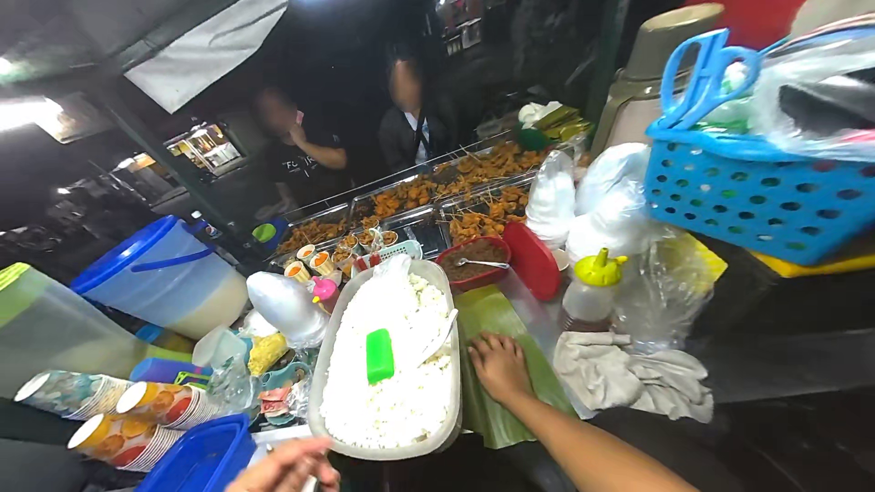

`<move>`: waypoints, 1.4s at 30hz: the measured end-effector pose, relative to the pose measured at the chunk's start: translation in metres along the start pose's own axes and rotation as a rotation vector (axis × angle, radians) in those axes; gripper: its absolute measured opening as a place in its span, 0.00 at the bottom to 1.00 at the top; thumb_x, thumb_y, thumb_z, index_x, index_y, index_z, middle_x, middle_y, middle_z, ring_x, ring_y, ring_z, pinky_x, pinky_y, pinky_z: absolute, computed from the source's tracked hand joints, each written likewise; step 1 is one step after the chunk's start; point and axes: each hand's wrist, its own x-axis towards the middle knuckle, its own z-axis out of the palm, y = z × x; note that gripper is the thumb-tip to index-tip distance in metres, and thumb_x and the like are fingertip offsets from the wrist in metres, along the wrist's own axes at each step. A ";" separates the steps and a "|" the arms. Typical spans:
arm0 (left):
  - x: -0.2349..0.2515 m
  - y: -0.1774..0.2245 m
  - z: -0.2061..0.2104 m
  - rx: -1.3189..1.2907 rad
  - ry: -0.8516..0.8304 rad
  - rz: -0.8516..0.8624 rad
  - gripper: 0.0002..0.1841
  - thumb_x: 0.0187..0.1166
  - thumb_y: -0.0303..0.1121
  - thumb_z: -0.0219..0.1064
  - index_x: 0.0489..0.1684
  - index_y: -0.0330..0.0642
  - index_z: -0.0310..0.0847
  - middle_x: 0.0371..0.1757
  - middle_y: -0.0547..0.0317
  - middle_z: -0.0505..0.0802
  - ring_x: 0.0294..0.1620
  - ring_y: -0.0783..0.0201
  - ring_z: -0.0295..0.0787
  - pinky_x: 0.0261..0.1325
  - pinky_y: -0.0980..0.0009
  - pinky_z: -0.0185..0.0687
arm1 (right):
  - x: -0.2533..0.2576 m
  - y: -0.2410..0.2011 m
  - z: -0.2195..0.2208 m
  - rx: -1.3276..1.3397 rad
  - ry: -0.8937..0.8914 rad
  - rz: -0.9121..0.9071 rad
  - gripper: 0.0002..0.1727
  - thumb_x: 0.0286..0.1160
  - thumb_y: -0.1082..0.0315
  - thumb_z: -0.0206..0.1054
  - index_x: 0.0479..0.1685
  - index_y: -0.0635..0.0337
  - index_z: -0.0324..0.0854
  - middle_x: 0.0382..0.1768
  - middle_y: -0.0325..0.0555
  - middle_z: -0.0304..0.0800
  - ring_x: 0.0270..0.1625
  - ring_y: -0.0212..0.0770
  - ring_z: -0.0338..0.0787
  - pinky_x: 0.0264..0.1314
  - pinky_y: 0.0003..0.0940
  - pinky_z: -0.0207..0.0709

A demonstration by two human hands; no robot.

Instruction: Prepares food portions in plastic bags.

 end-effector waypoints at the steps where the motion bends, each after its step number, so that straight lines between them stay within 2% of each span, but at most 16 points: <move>1: 0.013 0.004 -0.005 -0.012 0.051 0.053 0.15 0.91 0.41 0.57 0.64 0.56 0.89 0.35 0.64 0.98 0.33 0.68 0.96 0.43 0.69 0.95 | 0.000 0.000 0.000 -0.002 0.002 -0.001 0.29 0.93 0.46 0.44 0.79 0.45 0.80 0.86 0.47 0.71 0.91 0.57 0.61 0.93 0.63 0.40; 3: 0.036 0.008 -0.012 0.042 0.095 0.093 0.25 0.92 0.54 0.47 0.73 0.53 0.82 0.37 0.60 0.98 0.39 0.63 0.98 0.52 0.64 0.94 | 0.000 0.000 -0.001 -0.004 -0.006 0.000 0.28 0.93 0.46 0.43 0.79 0.45 0.80 0.86 0.47 0.71 0.91 0.57 0.61 0.94 0.63 0.39; 5: 0.052 0.004 -0.012 0.213 0.120 0.060 0.35 0.89 0.61 0.43 0.80 0.43 0.73 0.54 0.57 0.97 0.57 0.61 0.95 0.68 0.63 0.87 | 0.001 0.000 -0.002 0.005 -0.016 0.003 0.28 0.93 0.46 0.44 0.80 0.46 0.79 0.87 0.47 0.70 0.91 0.58 0.60 0.94 0.64 0.38; 7: 0.059 -0.010 -0.011 0.485 0.100 0.026 0.44 0.89 0.65 0.40 0.85 0.29 0.61 0.77 0.47 0.84 0.80 0.61 0.77 0.83 0.61 0.69 | 0.002 -0.001 -0.003 0.013 -0.016 0.001 0.28 0.93 0.47 0.45 0.79 0.46 0.80 0.87 0.48 0.71 0.92 0.58 0.60 0.94 0.64 0.38; 9: 0.057 -0.034 -0.016 0.743 0.094 -0.010 0.49 0.87 0.67 0.36 0.89 0.25 0.54 0.88 0.33 0.66 0.92 0.46 0.56 0.92 0.50 0.50 | 0.001 -0.002 -0.002 0.018 -0.017 0.001 0.28 0.93 0.48 0.45 0.79 0.47 0.80 0.86 0.48 0.71 0.91 0.58 0.60 0.94 0.64 0.38; 11: 0.056 -0.056 -0.022 0.879 0.151 -0.023 0.50 0.87 0.68 0.35 0.90 0.26 0.51 0.90 0.27 0.60 0.93 0.35 0.49 0.93 0.43 0.42 | 0.001 -0.002 -0.002 0.026 -0.012 -0.002 0.27 0.93 0.48 0.47 0.78 0.47 0.80 0.86 0.49 0.72 0.91 0.59 0.61 0.94 0.64 0.38; 16: 0.077 -0.073 -0.037 0.908 0.304 -0.144 0.42 0.87 0.56 0.46 0.89 0.25 0.55 0.91 0.24 0.54 0.93 0.30 0.44 0.92 0.39 0.41 | 0.000 -0.001 -0.003 0.021 0.003 -0.010 0.26 0.92 0.50 0.50 0.77 0.49 0.81 0.85 0.51 0.72 0.90 0.61 0.62 0.93 0.66 0.41; 20: 0.127 -0.064 -0.061 0.923 0.360 -0.338 0.30 0.86 0.44 0.62 0.82 0.32 0.70 0.90 0.25 0.56 0.90 0.26 0.49 0.87 0.34 0.48 | -0.002 -0.001 -0.002 0.020 0.041 -0.033 0.25 0.92 0.52 0.52 0.76 0.50 0.83 0.84 0.53 0.73 0.88 0.63 0.65 0.91 0.67 0.44; 23: 0.165 -0.072 -0.076 0.958 0.336 -0.418 0.21 0.85 0.44 0.67 0.74 0.48 0.83 0.90 0.29 0.59 0.88 0.25 0.52 0.81 0.28 0.55 | -0.002 -0.001 -0.004 0.010 0.033 -0.026 0.25 0.91 0.51 0.52 0.76 0.50 0.83 0.84 0.52 0.73 0.88 0.62 0.65 0.91 0.66 0.43; 26: 0.200 -0.082 -0.081 1.191 0.122 -0.464 0.18 0.81 0.41 0.71 0.68 0.57 0.89 0.95 0.35 0.47 0.91 0.20 0.28 0.81 0.18 0.29 | -0.001 -0.001 -0.005 -0.004 0.026 -0.018 0.25 0.91 0.51 0.51 0.76 0.50 0.82 0.85 0.52 0.73 0.89 0.62 0.64 0.91 0.67 0.43; 28: 0.217 -0.092 -0.085 1.343 0.017 -0.561 0.27 0.80 0.44 0.72 0.79 0.52 0.80 0.97 0.40 0.44 0.92 0.20 0.23 0.80 0.15 0.23 | -0.002 -0.001 -0.006 -0.014 -0.003 0.001 0.25 0.92 0.50 0.50 0.78 0.47 0.81 0.85 0.50 0.72 0.90 0.61 0.63 0.92 0.65 0.42; 30: 0.230 -0.095 -0.089 1.344 0.007 -0.639 0.39 0.81 0.46 0.70 0.90 0.38 0.61 0.96 0.43 0.50 0.93 0.23 0.29 0.80 0.15 0.26 | -0.004 0.000 -0.005 -0.015 -0.003 0.013 0.25 0.92 0.50 0.51 0.77 0.46 0.81 0.85 0.49 0.72 0.90 0.60 0.63 0.92 0.65 0.43; 33: 0.245 -0.082 -0.102 1.049 0.221 -0.515 0.40 0.82 0.41 0.70 0.88 0.26 0.57 0.89 0.28 0.62 0.91 0.26 0.49 0.83 0.22 0.40 | -0.001 -0.002 -0.006 -0.022 -0.003 0.013 0.25 0.91 0.49 0.52 0.77 0.47 0.81 0.85 0.50 0.73 0.89 0.60 0.63 0.92 0.64 0.43; 37: 0.241 -0.061 -0.112 0.548 0.516 -0.402 0.39 0.82 0.40 0.69 0.89 0.31 0.55 0.84 0.30 0.70 0.83 0.41 0.68 0.82 0.45 0.64 | -0.001 -0.002 -0.002 -0.029 0.024 0.001 0.25 0.91 0.50 0.51 0.76 0.48 0.82 0.84 0.50 0.73 0.88 0.60 0.65 0.91 0.65 0.45; 40: 0.231 -0.055 -0.112 0.810 0.331 -0.457 0.33 0.79 0.35 0.73 0.83 0.33 0.68 0.87 0.30 0.67 0.88 0.34 0.59 0.86 0.36 0.54 | -0.002 -0.002 -0.004 -0.019 0.027 -0.006 0.25 0.91 0.51 0.52 0.76 0.49 0.82 0.84 0.51 0.73 0.88 0.61 0.65 0.91 0.65 0.44; 42: 0.226 -0.062 -0.103 1.088 0.127 -0.597 0.30 0.74 0.40 0.79 0.77 0.47 0.80 0.91 0.30 0.57 0.90 0.23 0.45 0.82 0.22 0.42 | -0.002 -0.001 -0.004 -0.024 0.028 -0.018 0.25 0.91 0.51 0.51 0.77 0.50 0.81 0.84 0.52 0.73 0.88 0.61 0.65 0.91 0.66 0.44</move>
